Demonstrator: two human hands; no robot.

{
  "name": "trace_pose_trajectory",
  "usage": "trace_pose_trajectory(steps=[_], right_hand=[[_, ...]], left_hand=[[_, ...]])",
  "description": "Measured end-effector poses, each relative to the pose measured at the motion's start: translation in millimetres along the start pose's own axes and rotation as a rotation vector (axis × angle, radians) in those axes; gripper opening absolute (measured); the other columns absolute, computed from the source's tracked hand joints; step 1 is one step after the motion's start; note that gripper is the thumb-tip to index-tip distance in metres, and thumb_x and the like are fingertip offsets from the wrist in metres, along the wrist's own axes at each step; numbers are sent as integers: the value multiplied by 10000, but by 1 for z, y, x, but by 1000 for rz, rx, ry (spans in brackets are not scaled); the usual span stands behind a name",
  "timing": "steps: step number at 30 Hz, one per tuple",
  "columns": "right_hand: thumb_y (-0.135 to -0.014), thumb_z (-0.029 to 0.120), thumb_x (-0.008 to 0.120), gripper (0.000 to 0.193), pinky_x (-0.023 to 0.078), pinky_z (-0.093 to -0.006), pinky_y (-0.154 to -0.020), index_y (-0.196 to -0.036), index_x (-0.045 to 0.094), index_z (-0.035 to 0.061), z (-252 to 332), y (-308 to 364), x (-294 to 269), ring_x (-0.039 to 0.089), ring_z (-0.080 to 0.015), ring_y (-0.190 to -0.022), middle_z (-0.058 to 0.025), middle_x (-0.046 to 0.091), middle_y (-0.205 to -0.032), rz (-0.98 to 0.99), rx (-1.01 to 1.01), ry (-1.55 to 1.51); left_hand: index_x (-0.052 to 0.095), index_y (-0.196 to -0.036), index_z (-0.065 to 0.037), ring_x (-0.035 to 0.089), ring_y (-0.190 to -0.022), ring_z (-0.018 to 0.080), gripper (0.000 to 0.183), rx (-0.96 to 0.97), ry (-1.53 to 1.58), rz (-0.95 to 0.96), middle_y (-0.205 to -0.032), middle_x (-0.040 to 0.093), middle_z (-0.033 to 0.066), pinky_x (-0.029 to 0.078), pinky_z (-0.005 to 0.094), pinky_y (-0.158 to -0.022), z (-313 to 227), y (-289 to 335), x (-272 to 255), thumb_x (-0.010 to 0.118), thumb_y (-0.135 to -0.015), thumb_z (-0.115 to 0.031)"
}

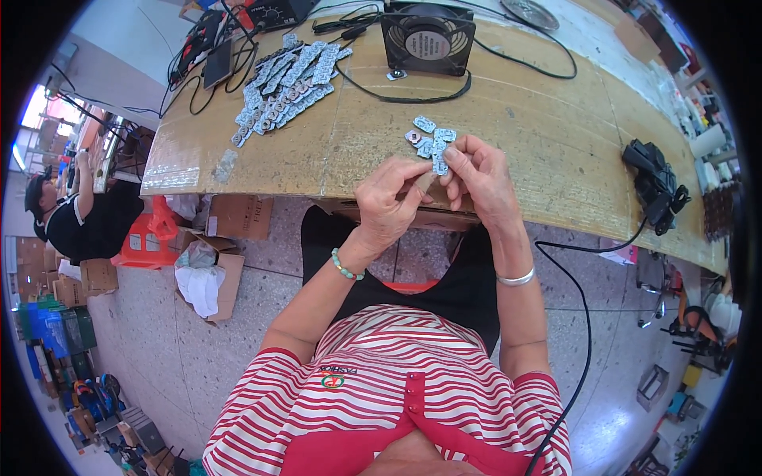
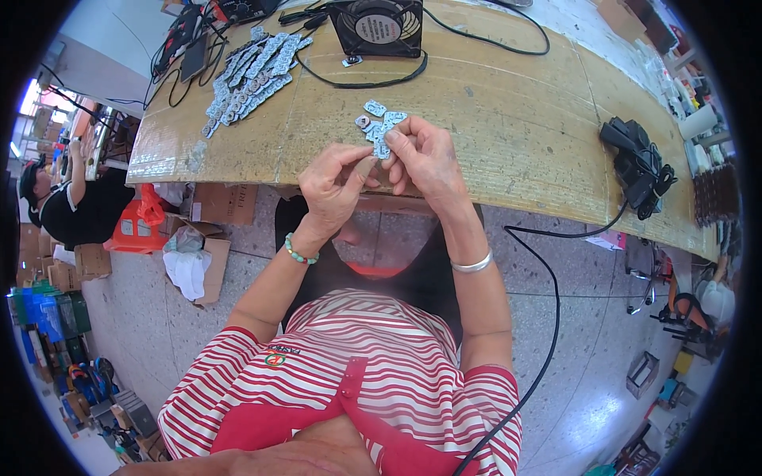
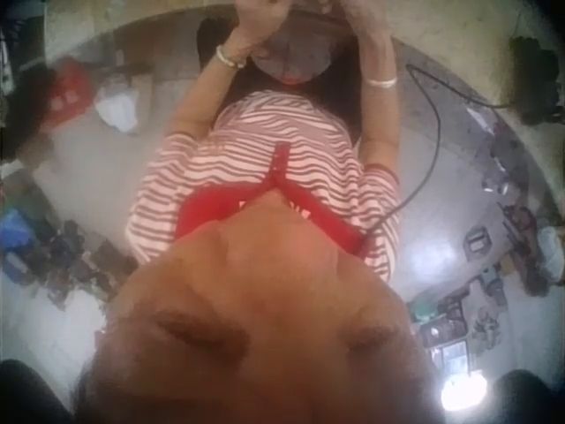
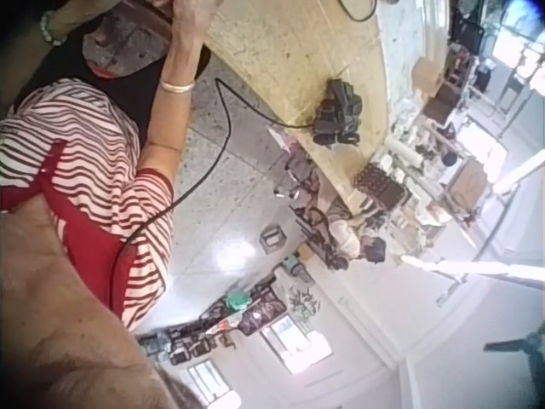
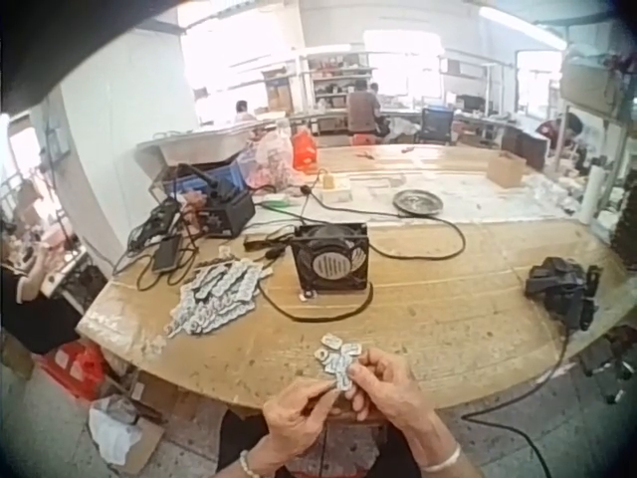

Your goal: The person assembles small electronic components and metal parts onto circuit boards by hand at a factory workbench.

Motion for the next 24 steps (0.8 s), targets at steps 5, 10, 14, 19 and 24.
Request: trace_pose_trajectory(steps=[5, 10, 14, 19, 24], right_hand=[[-979, 183, 597, 203, 456, -184, -389, -927, 570, -11, 0, -3, -2, 555, -59, -474, -37, 619, -687, 1, -28, -25], [-982, 177, 587, 198, 457, -193, -384, -937, 572, -15, 4, 0, -3, 550, -62, -464, -35, 619, -683, -9, -17, -17], [-988, 168, 568, 181, 449, -201, -374, -909, 564, 5, 7, 8, -2, 544, -63, -463, -29, 609, -668, -22, -10, -45], [-1001, 169, 522, 182, 382, -188, -363, -880, 557, 38, 21, 9, -35, 486, -44, -440, -9, 578, -635, -216, -114, -34], [-980, 132, 541, 169, 404, -221, -401, -852, 552, 22, 25, 7, -64, 525, -68, -451, -30, 588, -604, -278, -173, 212]], left_hand=[[683, -1059, -6, 685, -677, 158, 222, 76, -76, -49, -934, 661, 102, 590, 253, -553, -1, -1, 2, 688, -844, 50], [671, -1036, 41, 650, -605, 118, 178, -324, 232, 62, -836, 669, 85, 527, 222, -503, -3, -13, 4, 670, -917, -90], [664, -964, 39, 609, -548, 94, 162, -677, 398, 125, -725, 650, 68, 488, 200, -476, -7, -21, 1, 676, -916, -115], [614, -913, 0, 596, -539, 86, 108, -699, 410, 147, -747, 647, 56, 445, 190, -416, -13, -26, 8, 649, -914, -102], [607, -908, 18, 619, -566, 102, 127, -616, 308, 312, -753, 651, 60, 478, 212, -454, -48, -73, 41, 620, -928, -107]])
Point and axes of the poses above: each hand's wrist, its own y-axis away from the middle knuckle, its own x-axis out of the palm, z = x × y, the point moved 3 cm from there along -y, towards the middle knuckle
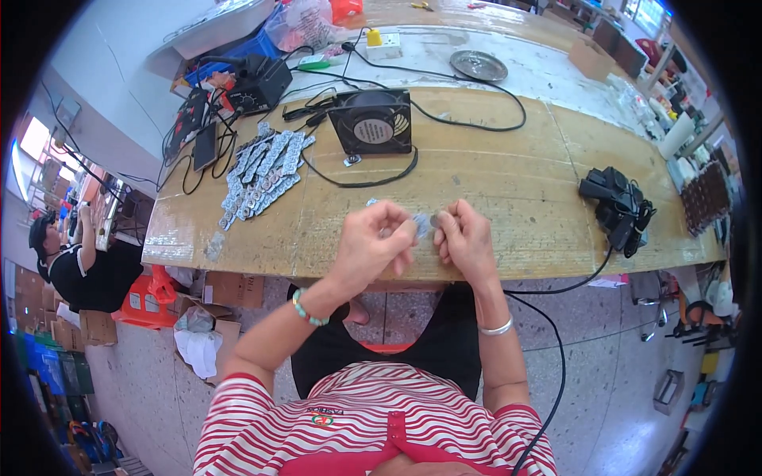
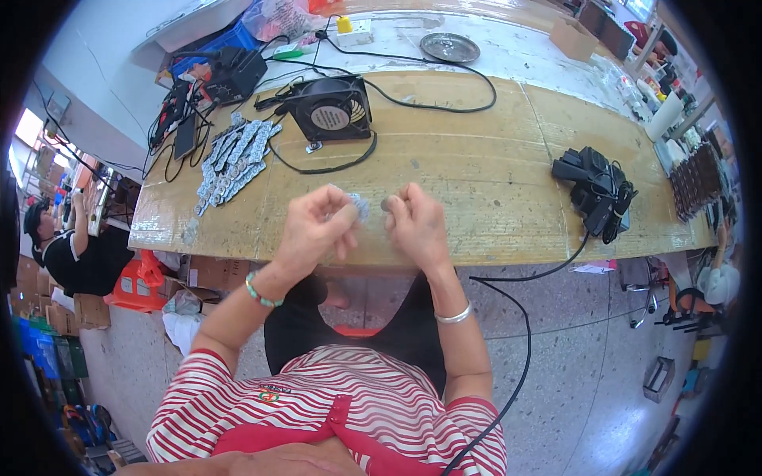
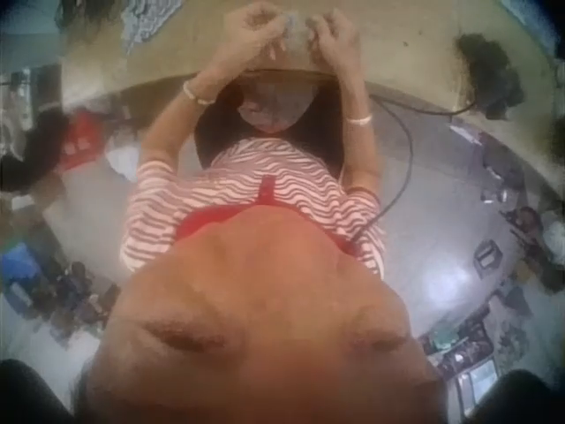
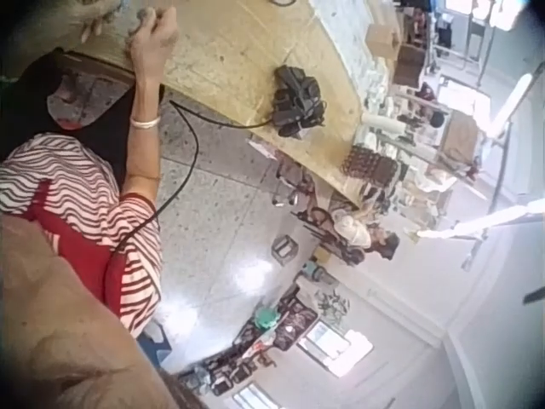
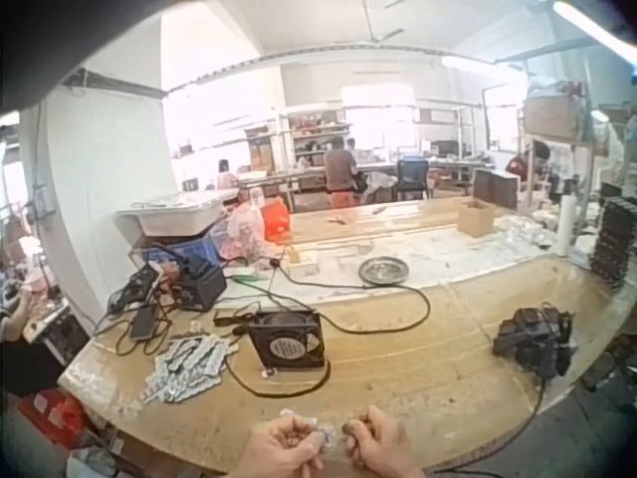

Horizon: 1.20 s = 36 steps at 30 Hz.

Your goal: The person assembles small electronic components and metal parts onto circuit boards by hand at a factory workbench.

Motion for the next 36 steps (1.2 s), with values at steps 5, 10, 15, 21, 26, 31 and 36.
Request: trace_pose_trajectory(steps=[5, 10, 15, 21, 26, 31, 36], right_hand=[[-938, 112, 581, 150, 445, -293, -446, -844, 554, -2, -2, 0, -5, 595, -130, -470, -70, 603, -570, -65, 2, 123], [-964, 68, 546, 122, 421, -225, -400, -858, 524, 12, -11, 1, -2, 534, -70, -461, -42, 585, -601, -92, -134, 190], [-950, 53, 561, 110, 419, -229, -397, -856, 524, 9, -19, -2, 0, 548, -74, -463, -52, 590, -590, -70, -153, 219], [-954, 66, 559, 107, 420, -232, -403, -866, 544, 7, -20, -5, 1, 550, -76, -467, -47, 594, -598, -57, -200, 347], [-953, 92, 563, 135, 430, -269, -426, -847, 552, 10, -3, -2, 9, 551, -103, -467, -54, 592, -594, -86, -35, 282], [-963, 87, 557, 136, 424, -252, -414, -853, 547, 7, 2, 3, 18, 534, -83, -449, -49, 593, -594, -78, 31, 222], [-980, 92, 540, 146, 396, -230, -394, -860, 543, 7, 4, 7, 23, 511, -66, -449, -37, 587, -604, -67, -2, 276]], left_hand=[[626, -888, 38, 648, -611, 165, 148, 21, -7, 120, -820, 665, 109, 551, 268, -591, -43, -137, 42, 645, -898, -109], [594, -798, 93, 696, -682, 300, 75, -87, 171, -265, -822, 648, 204, 610, 336, -626, -25, -325, 74, 660, -797, 58], [552, -902, 85, 696, -800, 344, 94, -6, 392, -301, -840, 576, 179, 626, 387, -652, 3, -420, 72, 597, -821, 73], [462, -970, 55, 672, -867, 335, 130, 265, 366, 200, -906, 556, 136, 599, 461, -763, -81, -379, 79, 523, -886, -24], [671, -779, 63, 686, -637, 229, 175, 455, 167, 293, -750, 678, 152, 605, 323, -623, -138, -324, -6, 681, -829, -104], [722, -758, 5, 656, -539, 160, 153, 464, -408, -281, -641, 668, 71, 507, 241, -488, -115, -240, -162, 681, -837, -119], [735, -852, -11, 643, -608, 124, 183, 372, -854, -548, -709, 698, 69, 517, 283, -574, -41, -141, -254, 672, -855, -183]])
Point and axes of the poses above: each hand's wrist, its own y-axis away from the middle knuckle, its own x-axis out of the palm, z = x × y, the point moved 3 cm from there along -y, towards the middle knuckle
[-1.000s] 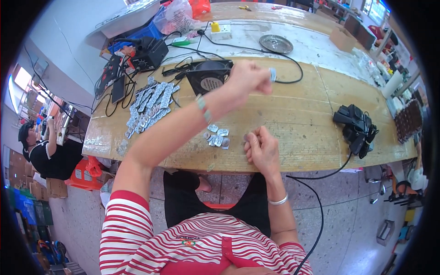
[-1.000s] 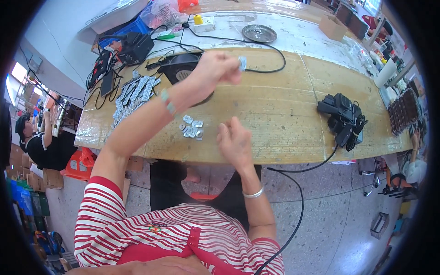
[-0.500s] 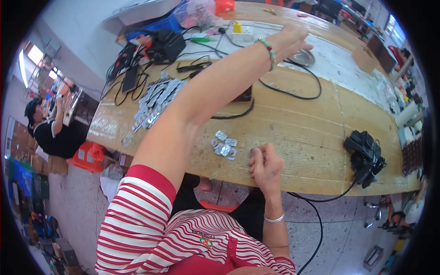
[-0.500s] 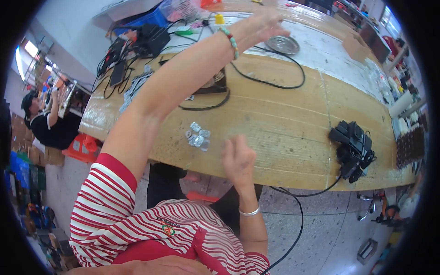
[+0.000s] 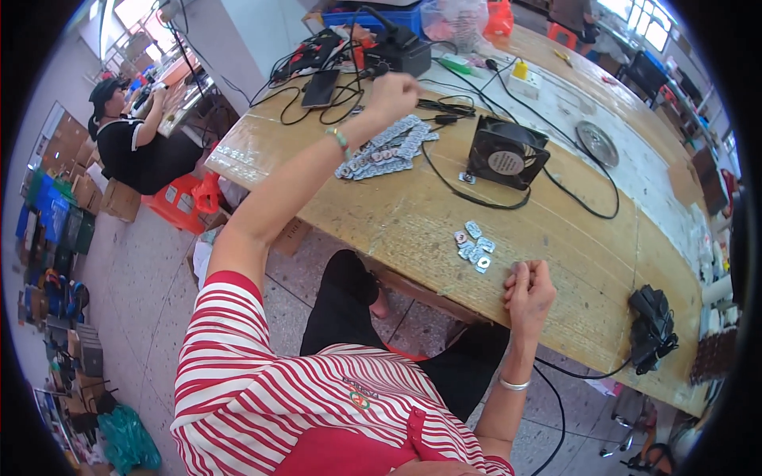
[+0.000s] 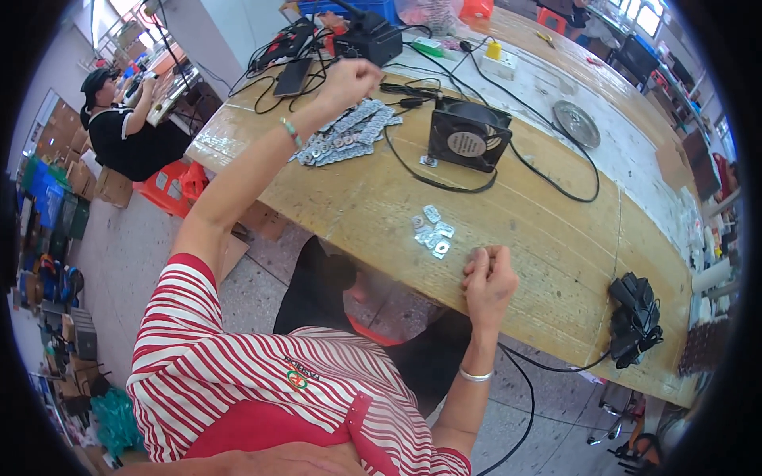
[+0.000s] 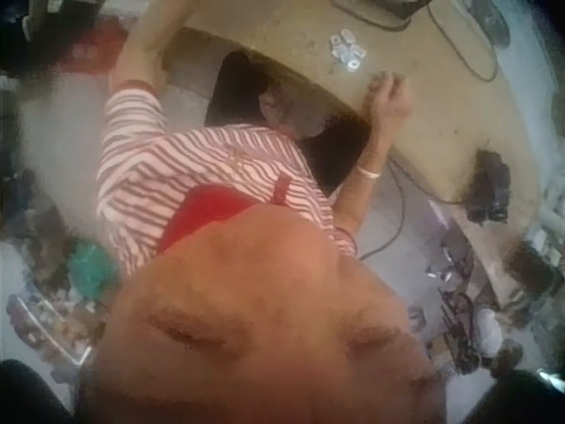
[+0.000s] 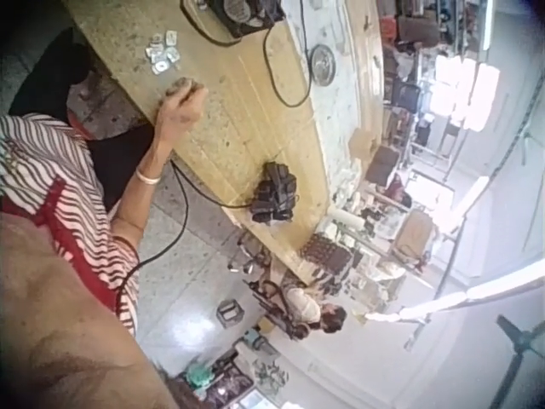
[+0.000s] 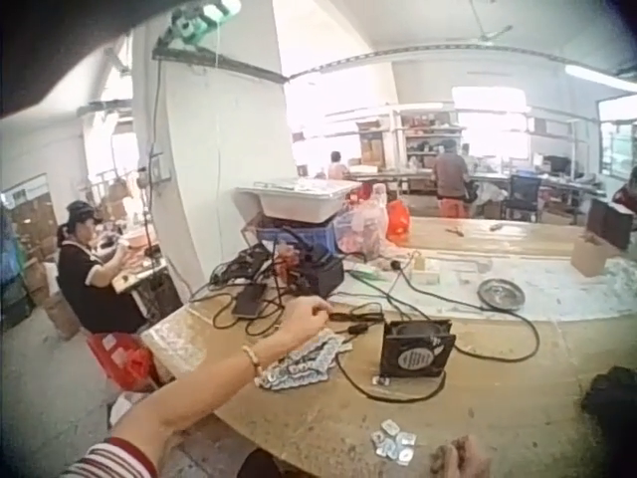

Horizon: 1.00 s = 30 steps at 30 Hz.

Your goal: The person assembles small electronic components and metal parts onto circuit boards by hand at a factory workbench.

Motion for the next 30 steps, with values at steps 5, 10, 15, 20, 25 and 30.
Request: trace_pose_trajectory(steps=[5, 10, 15, 20, 25, 30], right_hand=[[-985, 95, 541, 155, 387, -227, -394, -857, 541, 6, 2, 0, 3, 504, -64, -447, -37, 584, -601, -9, -21, 36], [-984, 98, 546, 157, 383, -225, -397, -856, 541, 7, 1, 1, 6, 501, -63, -446, -39, 583, -599, -34, -60, 47], [-979, 103, 556, 163, 384, -231, -404, -849, 542, 5, 3, 6, 5, 503, -63, -450, -42, 589, -597, -24, -84, 16], [-973, 100, 559, 158, 389, -234, -416, -846, 542, 7, -4, 9, -2, 503, -63, -454, -43, 591, -596, -35, -87, 6], [-965, 96, 563, 150, 393, -239, -423, -845, 546, 7, -5, 9, -3, 503, -66, -456, -43, 591, -594, -48, -70, 35], [-962, 94, 565, 139, 411, -230, -425, -856, 558, 4, -3, 6, 2, 533, -68, -473, -48, 611, -615, 17, -92, -28]], left_hand=[[729, -840, -1, 678, -649, 262, 306, 80, -313, 169, -735, 702, 126, 527, 374, -626, 27, 58, 8, 698, -806, -303], [741, -794, -38, 689, -719, 246, 306, -165, -400, 274, -752, 707, 130, 529, 365, -654, 20, 55, 12, 753, -723, -335], [748, -785, -68, 631, -696, 142, 214, -382, -48, 255, -753, 698, 52, 488, 312, -602, 21, 54, -4, 798, -654, -230], [734, -979, -44, 556, -681, 112, 226, -562, 329, 320, -873, 693, 27, 382, 277, -523, 19, 68, -9, 770, -773, -130], [730, -1016, -37, 555, -718, 84, 212, -513, 448, 425, -842, 658, -5, 419, 247, -556, -10, 121, -15, 712, -817, -107], [692, -1066, -3, 551, -733, 43, 219, -211, 584, 441, -853, 664, -17, 448, 220, -646, -58, 177, -1, 669, -866, -87]])
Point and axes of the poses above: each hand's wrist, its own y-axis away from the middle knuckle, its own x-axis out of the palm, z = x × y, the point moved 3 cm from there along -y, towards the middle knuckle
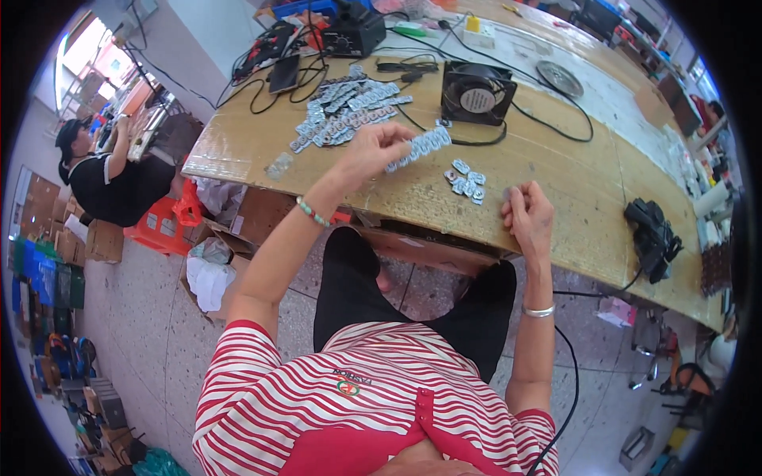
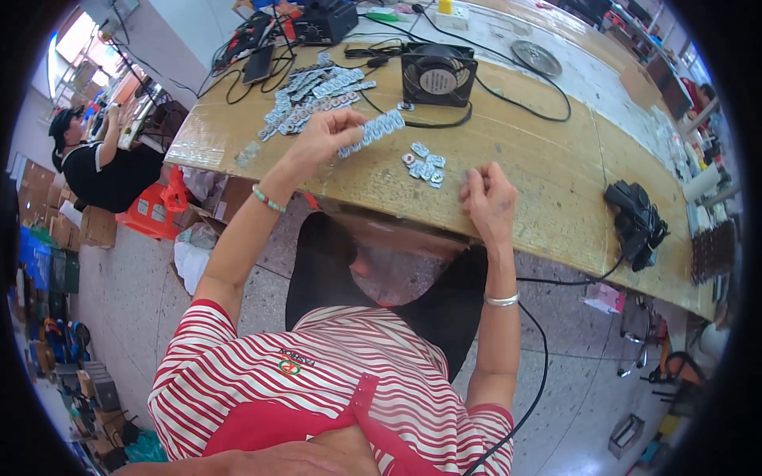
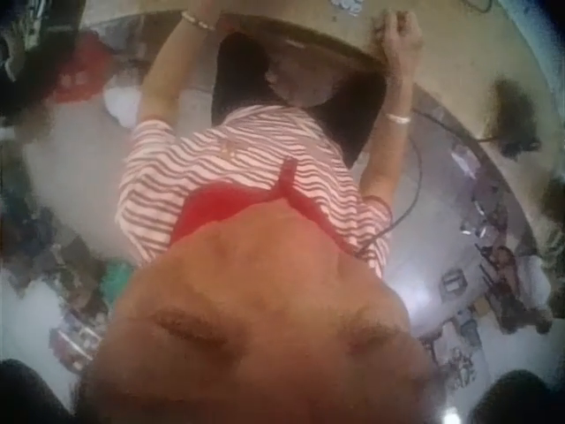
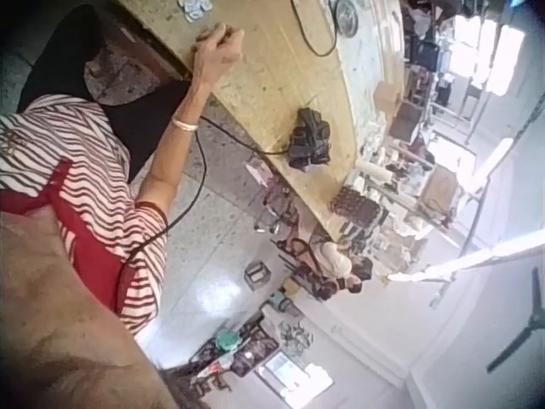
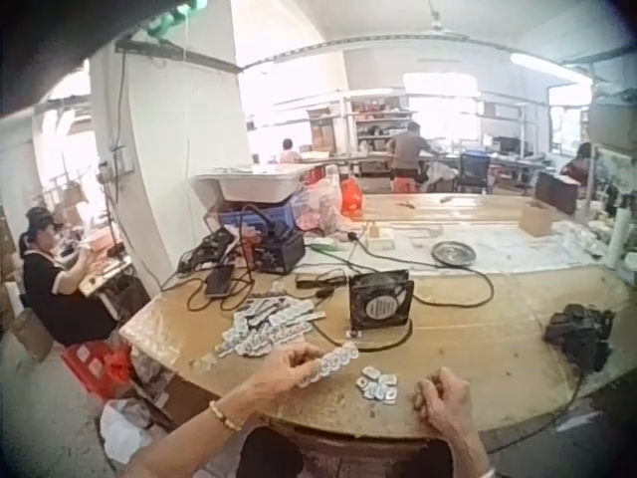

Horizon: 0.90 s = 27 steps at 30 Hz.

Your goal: The person assembles small electronic components and metal parts onto circuit boards by hand at a factory workbench.

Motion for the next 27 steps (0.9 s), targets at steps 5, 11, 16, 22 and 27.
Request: trace_pose_trajectory(steps=[5, 11, 16, 22, 27], right_hand=[[-969, 80, 542, 116, 446, -213, -437, -893, 581, 1, 22, 19, 31, 582, -72, -519, -71, 659, -689, 245, 69, -247], [-979, 91, 533, 122, 511, -219, -471, -950, 569, -22, 7, 4, 56, 653, -121, -620, -115, 684, -816, 206, 48, -379], [-998, 125, 536, 163, 528, -212, -484, -960, 543, -33, -1, 2, 50, 662, -129, -651, -117, 654, -839, 240, 58, -517], [-1003, 143, 538, 185, 547, -220, -502, -970, 528, -39, -8, 2, 49, 661, -142, -641, -114, 635, -838, 257, 56, -545], [-1009, 166, 541, 185, 545, -221, -513, -952, 522, -10, -5, 4, 44, 657, -139, -635, -99, 634, -803, 194, 100, -633]], left_hand=[[695, -1019, 2, 538, -687, 33, 172, 49, -43, 12, -818, 660, -22, 450, 215, -618, 5, 28, 32, 663, -870, -76], [684, -1039, 9, 567, -744, 39, 186, 19, 14, 75, -873, 670, -8, 468, 210, -663, 11, 34, 41, 663, -885, -93], [671, -1091, 12, 594, -819, 58, 230, -48, -163, 192, -953, 680, 17, 496, 229, -715, 3, 35, 50, 665, -894, -106], [681, -1042, 24, 622, -668, 199, 268, 378, -373, 105, -770, 636, 159, 480, 336, -625, -10, 33, 82, 675, -839, -152], [693, -997, 28, 563, -644, 154, 241, 122, -226, 126, -754, 635, 120, 469, 314, -613, -5, 34, 86, 696, -842, -157]])
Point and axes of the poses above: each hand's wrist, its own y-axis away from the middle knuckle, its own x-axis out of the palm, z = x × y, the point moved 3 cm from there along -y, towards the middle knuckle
